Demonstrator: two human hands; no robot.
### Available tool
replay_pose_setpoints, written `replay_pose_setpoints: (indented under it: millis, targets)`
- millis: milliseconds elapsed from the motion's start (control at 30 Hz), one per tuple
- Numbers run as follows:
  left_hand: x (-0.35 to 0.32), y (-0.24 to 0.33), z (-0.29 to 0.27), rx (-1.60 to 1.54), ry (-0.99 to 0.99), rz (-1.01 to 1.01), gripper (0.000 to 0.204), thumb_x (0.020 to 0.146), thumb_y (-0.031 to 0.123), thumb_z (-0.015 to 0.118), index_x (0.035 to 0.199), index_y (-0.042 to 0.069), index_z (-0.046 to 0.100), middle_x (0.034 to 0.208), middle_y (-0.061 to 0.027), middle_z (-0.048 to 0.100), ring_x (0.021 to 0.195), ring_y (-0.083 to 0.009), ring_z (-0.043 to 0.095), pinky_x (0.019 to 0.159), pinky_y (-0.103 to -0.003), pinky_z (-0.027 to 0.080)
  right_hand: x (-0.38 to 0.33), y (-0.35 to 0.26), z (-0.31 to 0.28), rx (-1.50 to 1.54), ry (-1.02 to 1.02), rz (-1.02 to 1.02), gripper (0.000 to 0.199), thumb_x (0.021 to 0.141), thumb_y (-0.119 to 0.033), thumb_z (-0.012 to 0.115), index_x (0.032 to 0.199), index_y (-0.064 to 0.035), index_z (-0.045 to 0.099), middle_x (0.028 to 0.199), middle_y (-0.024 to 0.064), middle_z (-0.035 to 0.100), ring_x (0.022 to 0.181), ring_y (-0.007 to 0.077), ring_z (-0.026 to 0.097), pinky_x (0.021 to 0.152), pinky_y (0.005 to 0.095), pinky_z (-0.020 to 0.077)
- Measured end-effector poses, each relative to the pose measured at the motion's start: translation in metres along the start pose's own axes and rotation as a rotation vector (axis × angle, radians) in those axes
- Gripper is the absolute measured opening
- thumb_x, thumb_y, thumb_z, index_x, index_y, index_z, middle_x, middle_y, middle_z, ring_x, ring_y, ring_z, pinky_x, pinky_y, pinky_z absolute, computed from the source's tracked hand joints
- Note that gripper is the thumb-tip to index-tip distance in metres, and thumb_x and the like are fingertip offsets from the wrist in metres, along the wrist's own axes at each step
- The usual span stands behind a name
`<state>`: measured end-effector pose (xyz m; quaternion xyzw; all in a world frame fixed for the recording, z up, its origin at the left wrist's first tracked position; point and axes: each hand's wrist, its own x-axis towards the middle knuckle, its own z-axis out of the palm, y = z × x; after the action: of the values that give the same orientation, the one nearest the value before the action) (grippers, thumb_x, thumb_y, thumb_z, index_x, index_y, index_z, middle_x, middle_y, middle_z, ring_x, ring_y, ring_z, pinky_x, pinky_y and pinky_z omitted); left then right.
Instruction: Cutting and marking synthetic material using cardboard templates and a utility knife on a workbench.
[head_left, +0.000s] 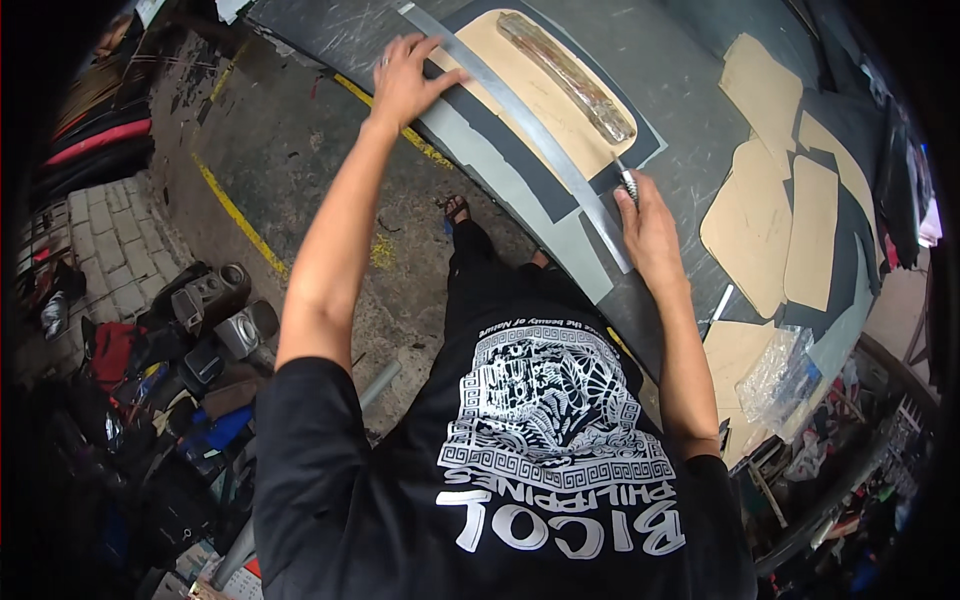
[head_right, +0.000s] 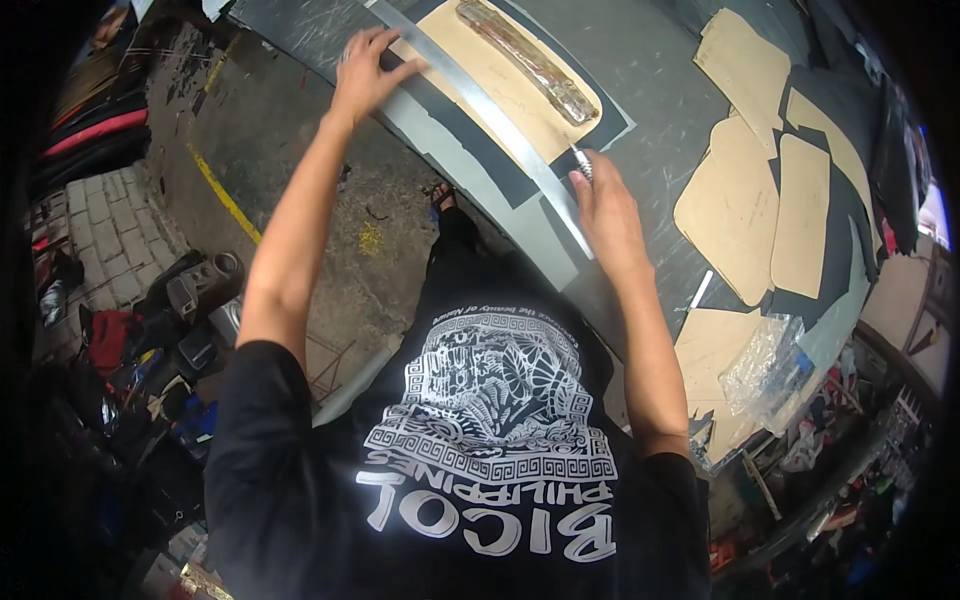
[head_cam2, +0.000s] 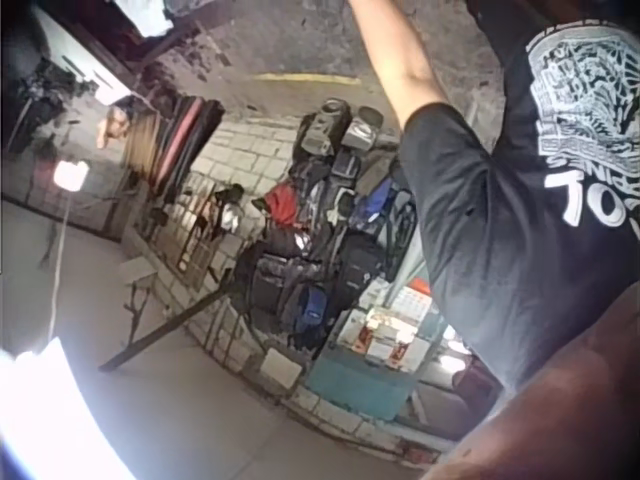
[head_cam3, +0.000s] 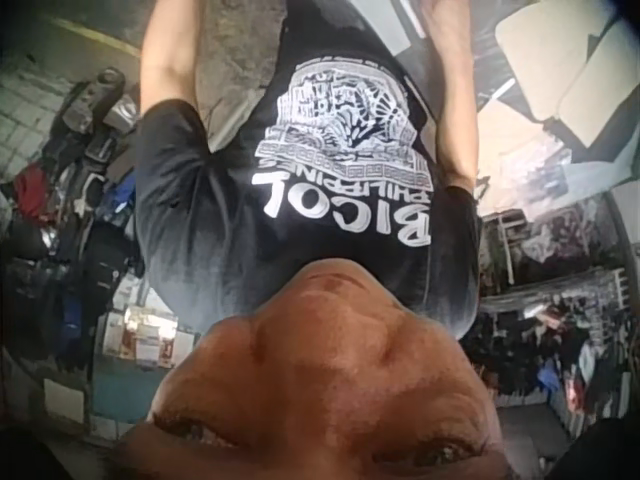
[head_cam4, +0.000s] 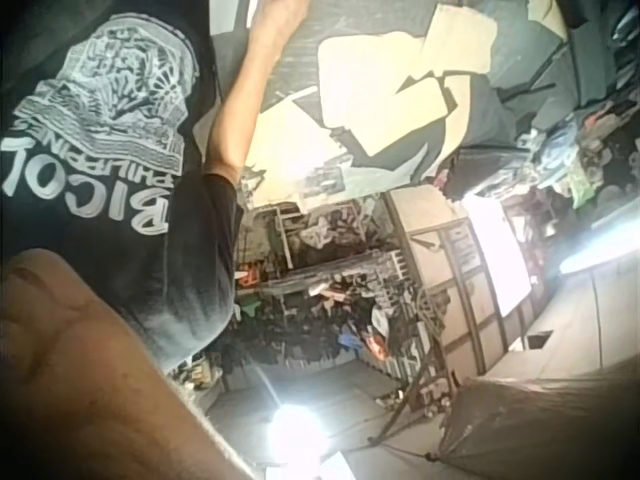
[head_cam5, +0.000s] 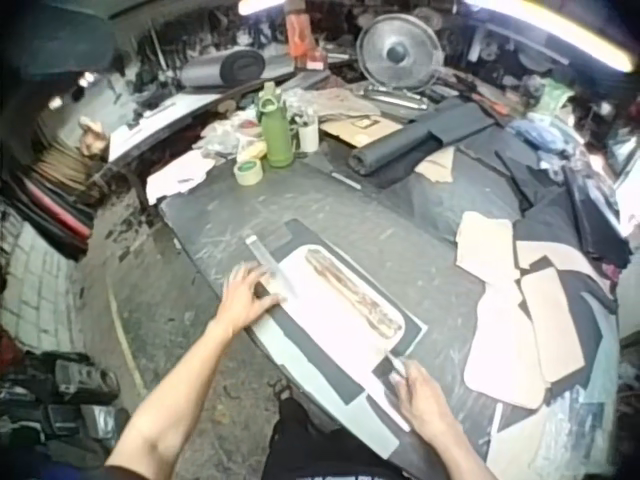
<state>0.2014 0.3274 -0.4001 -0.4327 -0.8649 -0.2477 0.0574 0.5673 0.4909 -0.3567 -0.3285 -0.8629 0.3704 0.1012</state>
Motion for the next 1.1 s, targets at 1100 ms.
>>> replay_pose_setpoints:
  millis: [1100]
  targets:
    - [0.016, 0.023, 0.008, 0.17, -0.277, -0.108, 0.114, 0.059, 0.075, 0.081, 0.147, 0.008, 0.055, 0.158, -0.023, 0.041, 0.151, -0.0427, 0.028, 0.126, -0.059, 0.013, 0.008, 0.027, 0.014, -0.099, -0.15, 0.146, 0.039, 0.074, -0.029, 0.091, 0.098, -0.004, 0.073, 0.089, 0.0078, 0.065, 0.075, 0.0224, 0.064, 0.072, 0.0338, 0.0518]
